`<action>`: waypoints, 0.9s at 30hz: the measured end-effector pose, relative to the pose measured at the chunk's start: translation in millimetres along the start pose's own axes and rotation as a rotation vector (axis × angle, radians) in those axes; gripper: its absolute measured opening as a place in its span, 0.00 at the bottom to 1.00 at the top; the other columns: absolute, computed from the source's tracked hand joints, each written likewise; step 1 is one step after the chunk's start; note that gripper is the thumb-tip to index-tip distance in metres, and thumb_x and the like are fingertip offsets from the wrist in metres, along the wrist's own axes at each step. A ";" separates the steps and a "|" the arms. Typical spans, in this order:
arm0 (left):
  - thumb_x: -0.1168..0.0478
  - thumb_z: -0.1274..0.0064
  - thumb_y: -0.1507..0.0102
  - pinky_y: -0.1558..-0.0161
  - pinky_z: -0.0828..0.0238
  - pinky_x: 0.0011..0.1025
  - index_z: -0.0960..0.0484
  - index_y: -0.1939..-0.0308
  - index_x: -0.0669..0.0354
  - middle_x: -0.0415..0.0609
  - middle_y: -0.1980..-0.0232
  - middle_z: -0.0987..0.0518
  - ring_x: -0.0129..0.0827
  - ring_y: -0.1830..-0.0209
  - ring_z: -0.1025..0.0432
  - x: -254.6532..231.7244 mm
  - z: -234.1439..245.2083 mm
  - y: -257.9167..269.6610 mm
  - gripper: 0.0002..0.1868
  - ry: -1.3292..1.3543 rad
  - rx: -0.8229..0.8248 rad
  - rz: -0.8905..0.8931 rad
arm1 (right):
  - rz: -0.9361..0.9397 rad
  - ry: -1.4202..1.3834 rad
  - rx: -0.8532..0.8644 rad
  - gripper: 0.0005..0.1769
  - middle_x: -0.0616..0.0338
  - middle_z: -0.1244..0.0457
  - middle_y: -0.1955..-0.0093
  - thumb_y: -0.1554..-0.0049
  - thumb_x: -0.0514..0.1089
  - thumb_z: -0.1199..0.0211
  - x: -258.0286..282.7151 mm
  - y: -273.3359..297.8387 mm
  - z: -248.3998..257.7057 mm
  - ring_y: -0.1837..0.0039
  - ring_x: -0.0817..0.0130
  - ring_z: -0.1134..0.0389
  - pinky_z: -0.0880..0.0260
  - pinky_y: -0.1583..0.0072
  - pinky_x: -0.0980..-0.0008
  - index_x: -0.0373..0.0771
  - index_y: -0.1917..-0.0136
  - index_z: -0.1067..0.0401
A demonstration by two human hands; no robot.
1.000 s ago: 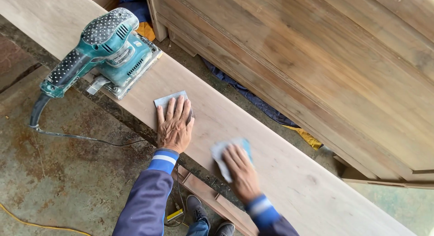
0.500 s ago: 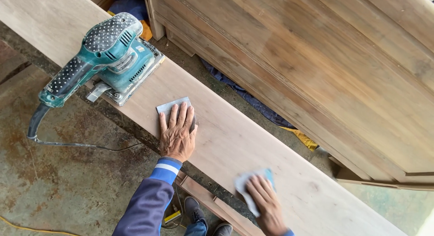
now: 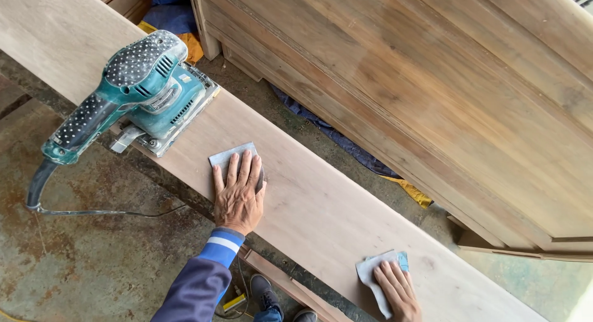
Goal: The recorder is sanding a long piece of wood using both manual sandpaper and an electric orbital sander.
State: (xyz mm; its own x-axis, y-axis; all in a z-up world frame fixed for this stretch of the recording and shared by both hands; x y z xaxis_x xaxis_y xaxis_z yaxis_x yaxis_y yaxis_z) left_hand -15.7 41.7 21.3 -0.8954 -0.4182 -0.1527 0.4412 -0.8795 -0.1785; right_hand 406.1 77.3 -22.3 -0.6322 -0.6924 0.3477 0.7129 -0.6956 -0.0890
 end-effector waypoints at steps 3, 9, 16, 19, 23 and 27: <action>0.48 0.58 0.32 0.23 0.65 0.60 0.42 0.22 0.52 0.50 0.18 0.44 0.49 0.19 0.50 2.3 -7.3 3.2 0.35 0.006 -0.022 -0.018 | 0.014 -0.082 -0.118 0.36 0.52 0.41 0.24 0.50 0.40 0.31 46.2 -61.8 -12.2 0.20 0.56 0.46 0.53 0.19 0.51 0.43 0.28 0.34; 0.48 0.59 0.30 0.23 0.64 0.60 0.40 0.22 0.52 0.51 0.18 0.43 0.49 0.18 0.50 3.1 -6.0 2.9 0.33 0.023 -0.043 -0.035 | 0.216 -0.049 0.103 0.45 0.50 0.51 0.17 0.52 0.34 0.37 145.4 -218.6 -40.1 0.16 0.56 0.56 0.62 0.18 0.53 0.40 0.21 0.43; 0.49 0.61 0.30 0.22 0.66 0.61 0.39 0.22 0.53 0.51 0.18 0.42 0.49 0.18 0.50 2.9 -0.5 3.4 0.33 0.031 -0.023 -0.032 | -0.145 -0.175 -0.106 0.37 0.56 0.42 0.23 0.48 0.22 0.47 6.4 -41.6 40.6 0.18 0.59 0.48 0.59 0.18 0.52 0.45 0.29 0.31; 0.48 0.63 0.30 0.22 0.68 0.62 0.40 0.21 0.54 0.52 0.18 0.42 0.50 0.18 0.51 2.8 -6.8 3.7 0.33 0.039 -0.033 -0.030 | -0.409 -0.067 -0.235 0.30 0.56 0.41 0.25 0.44 0.28 0.39 -56.3 52.3 44.9 0.18 0.62 0.47 0.55 0.17 0.54 0.45 0.30 0.31; 0.48 0.64 0.29 0.22 0.69 0.62 0.40 0.21 0.52 0.51 0.18 0.43 0.50 0.17 0.51 2.2 -5.1 1.2 0.32 0.022 -0.034 -0.032 | -0.417 -0.106 -0.260 0.44 0.53 0.43 0.22 0.54 0.19 0.55 -9.5 -15.5 2.8 0.17 0.59 0.48 0.52 0.17 0.54 0.43 0.27 0.34; 0.47 0.63 0.29 0.22 0.69 0.61 0.40 0.21 0.53 0.52 0.17 0.43 0.50 0.18 0.51 6.1 -7.4 5.8 0.33 0.028 -0.020 -0.036 | -0.014 -0.179 -0.087 0.41 0.47 0.46 0.21 0.52 0.25 0.43 103.4 -147.0 -27.2 0.18 0.53 0.51 0.55 0.19 0.52 0.39 0.25 0.37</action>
State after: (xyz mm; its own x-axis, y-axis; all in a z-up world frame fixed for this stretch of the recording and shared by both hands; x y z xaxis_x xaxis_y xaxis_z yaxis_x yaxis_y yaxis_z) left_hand -18.1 35.7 12.1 -0.9086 -0.3799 -0.1734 0.4105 -0.8889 -0.2035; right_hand 227.7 102.7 1.4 -0.5721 -0.6429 0.5093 0.6709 -0.7240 -0.1604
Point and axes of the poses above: each hand's wrist, its own y-axis away from the middle knuckle, its own z-axis out of the back of the hand, x = y × z, the point moved 5 cm from there along -y, towards the middle knuckle
